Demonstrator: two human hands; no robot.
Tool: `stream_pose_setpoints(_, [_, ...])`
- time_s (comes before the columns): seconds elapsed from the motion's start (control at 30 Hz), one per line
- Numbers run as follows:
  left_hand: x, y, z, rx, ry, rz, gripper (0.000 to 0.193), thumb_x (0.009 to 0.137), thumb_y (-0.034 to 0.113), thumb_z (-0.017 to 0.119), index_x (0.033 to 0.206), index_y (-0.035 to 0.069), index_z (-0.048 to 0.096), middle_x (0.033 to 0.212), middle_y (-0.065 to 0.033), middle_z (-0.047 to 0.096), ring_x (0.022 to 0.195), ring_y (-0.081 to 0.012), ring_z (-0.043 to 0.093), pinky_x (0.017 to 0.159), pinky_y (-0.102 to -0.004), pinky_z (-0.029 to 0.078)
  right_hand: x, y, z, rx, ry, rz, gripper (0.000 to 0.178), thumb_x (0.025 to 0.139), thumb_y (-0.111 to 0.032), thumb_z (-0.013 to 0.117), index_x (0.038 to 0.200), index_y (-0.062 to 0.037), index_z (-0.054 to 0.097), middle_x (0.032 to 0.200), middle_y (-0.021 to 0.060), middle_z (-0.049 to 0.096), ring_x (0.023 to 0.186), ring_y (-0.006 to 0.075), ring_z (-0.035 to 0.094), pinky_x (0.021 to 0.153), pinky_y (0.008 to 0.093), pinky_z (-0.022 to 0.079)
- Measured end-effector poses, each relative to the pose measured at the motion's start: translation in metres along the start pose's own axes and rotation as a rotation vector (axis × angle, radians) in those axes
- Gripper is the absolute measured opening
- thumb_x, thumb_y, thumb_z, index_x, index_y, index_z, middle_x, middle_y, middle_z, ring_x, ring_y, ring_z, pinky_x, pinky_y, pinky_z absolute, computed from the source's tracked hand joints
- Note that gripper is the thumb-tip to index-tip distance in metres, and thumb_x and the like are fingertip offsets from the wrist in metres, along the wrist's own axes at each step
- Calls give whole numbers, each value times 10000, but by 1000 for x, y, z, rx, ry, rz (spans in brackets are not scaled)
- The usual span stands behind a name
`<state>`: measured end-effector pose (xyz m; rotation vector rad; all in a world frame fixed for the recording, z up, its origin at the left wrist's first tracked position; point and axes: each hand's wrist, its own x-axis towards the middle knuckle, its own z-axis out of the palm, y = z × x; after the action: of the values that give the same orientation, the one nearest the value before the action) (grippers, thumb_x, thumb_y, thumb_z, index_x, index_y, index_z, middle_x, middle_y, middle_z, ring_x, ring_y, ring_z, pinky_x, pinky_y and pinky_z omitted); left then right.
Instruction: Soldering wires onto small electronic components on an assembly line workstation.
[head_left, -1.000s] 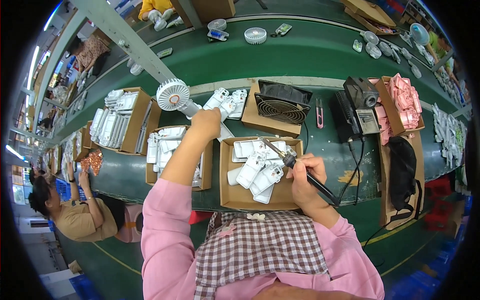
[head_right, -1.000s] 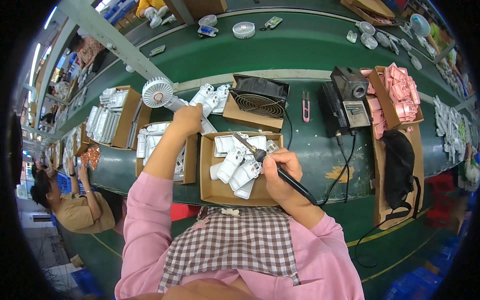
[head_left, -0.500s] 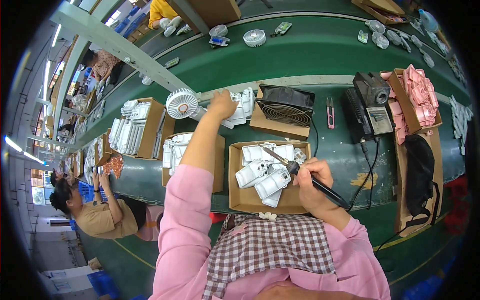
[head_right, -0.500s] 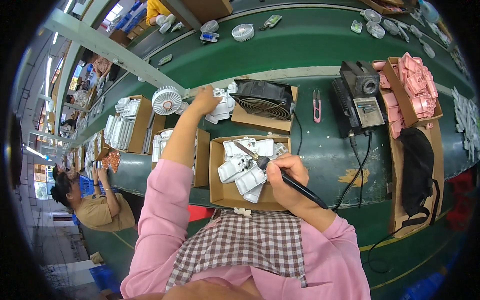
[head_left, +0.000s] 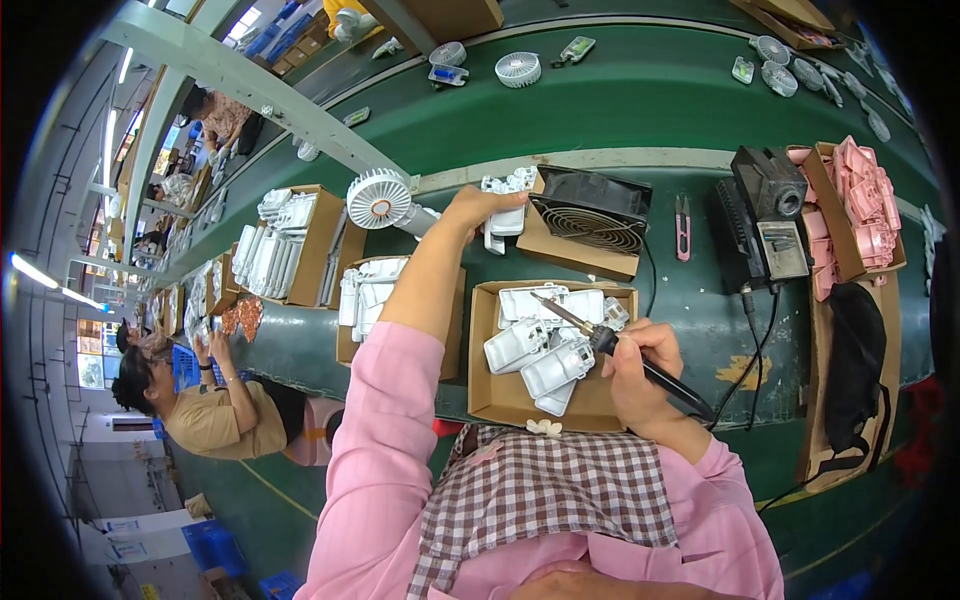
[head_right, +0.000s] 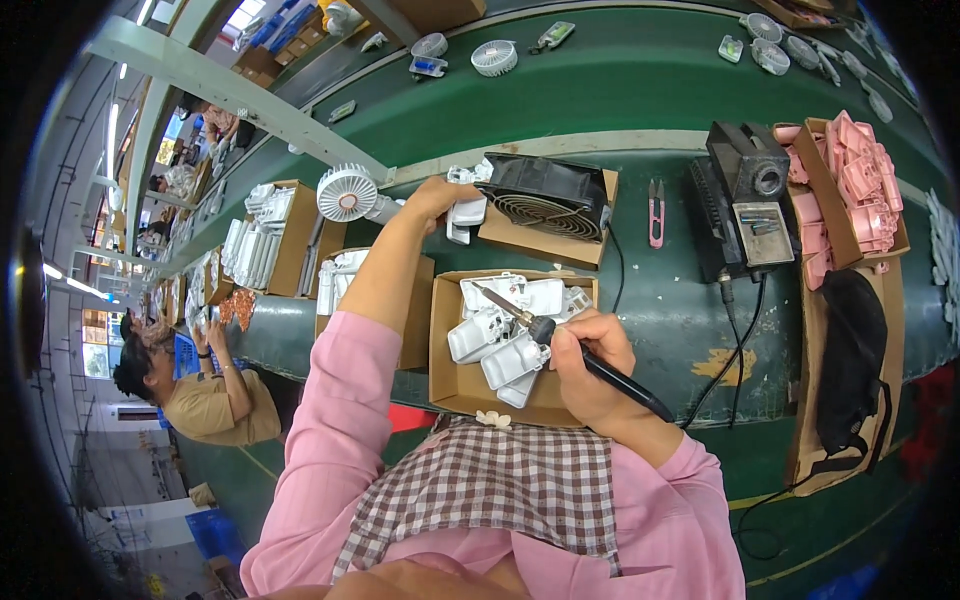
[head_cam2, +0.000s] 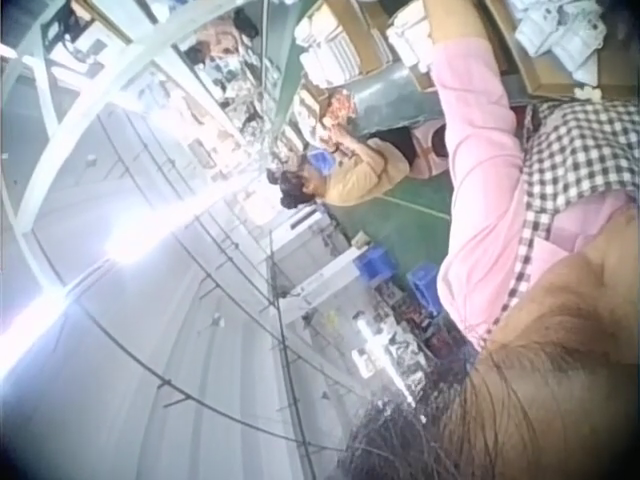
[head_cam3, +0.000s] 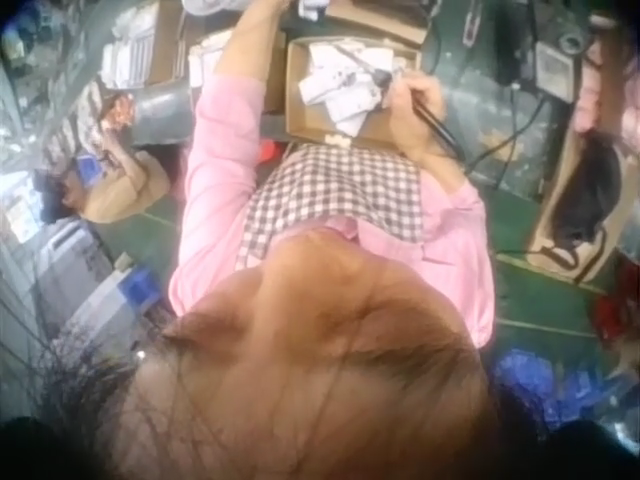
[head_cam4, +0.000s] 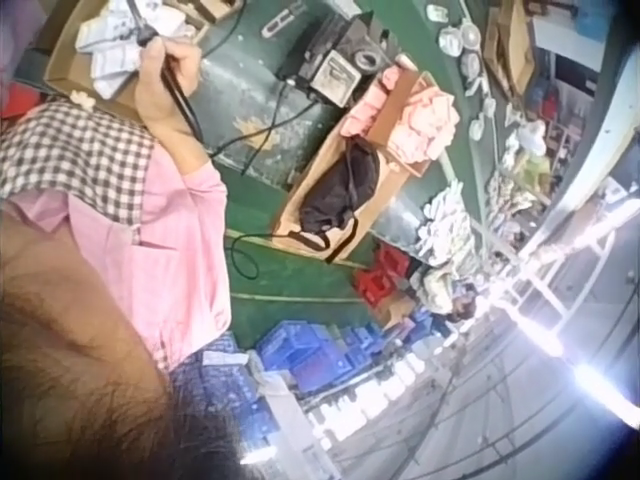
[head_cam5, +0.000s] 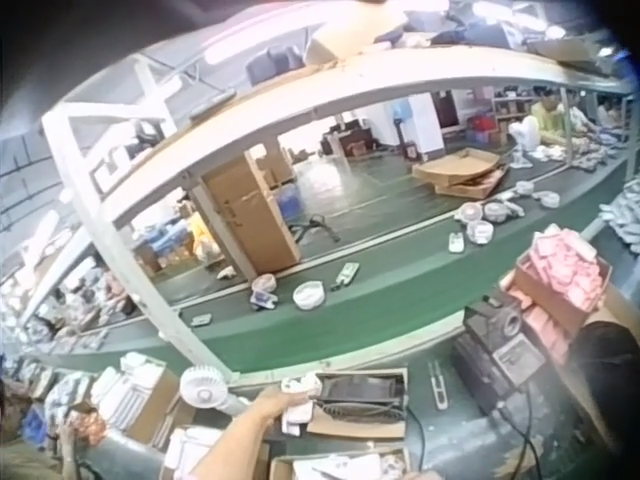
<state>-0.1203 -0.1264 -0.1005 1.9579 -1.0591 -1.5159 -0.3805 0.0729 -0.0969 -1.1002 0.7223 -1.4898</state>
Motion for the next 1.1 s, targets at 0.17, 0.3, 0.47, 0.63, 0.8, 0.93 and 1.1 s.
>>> stream_pose_setpoints(0.17, [9,-4,-3,-208,-43,-64,367,763,136,793,1037,-55,643,944,-147,708,779,-230,702,678,-369,567,1,2,0,19,2,11,116,954,-50,561,969,-24,450,810,83,550,647,95,529,602,239,462])
stream_pose_setpoints(0.3, [14,-12,-1,-359,-61,-78,277,791,65,724,1031,-41,636,931,-149,693,774,-244,700,672,-397,577,2,3,0,23,7,14,113,959,-62,555,962,-25,448,799,81,544,640,97,525,596,237,456])
stream_pose_setpoints(0.47, [0,-8,-1,-433,13,-92,278,801,40,703,1050,-57,625,925,-147,683,759,-247,692,627,-414,576,2,5,2,-9,81,-11,171,956,-162,553,913,-39,442,771,80,515,523,99,475,467,242,423])
stream_pose_setpoints(0.63, [-70,-1,-19,-543,-11,155,308,790,11,698,1077,-58,612,941,-128,682,766,-224,688,643,-401,573,-2,7,-3,46,60,-59,118,949,-85,550,954,-29,447,826,112,544,574,120,529,532,254,465])
stream_pose_setpoints(0.8, [-187,-43,-64,-755,-77,393,444,743,-9,704,1169,-37,582,1025,-96,679,894,-186,673,809,-324,541,-3,11,1,8,145,-68,125,941,-112,539,934,-38,439,841,110,527,522,120,502,471,246,442])
stream_pose_setpoints(0.93, [-253,-126,-147,-759,256,451,453,718,-8,707,1155,-27,589,999,-89,682,851,-178,670,815,-324,538,-2,13,6,-70,157,-123,244,952,-241,565,874,-54,429,720,66,477,502,100,444,439,225,367])
stream_pose_setpoints(1.1, [-256,-242,-304,-51,846,38,484,702,95,771,1130,-28,580,1001,-135,683,823,-231,673,759,-360,541,-2,12,5,-143,152,-149,266,949,-262,578,885,-45,438,714,79,493,494,102,460,448,230,371])
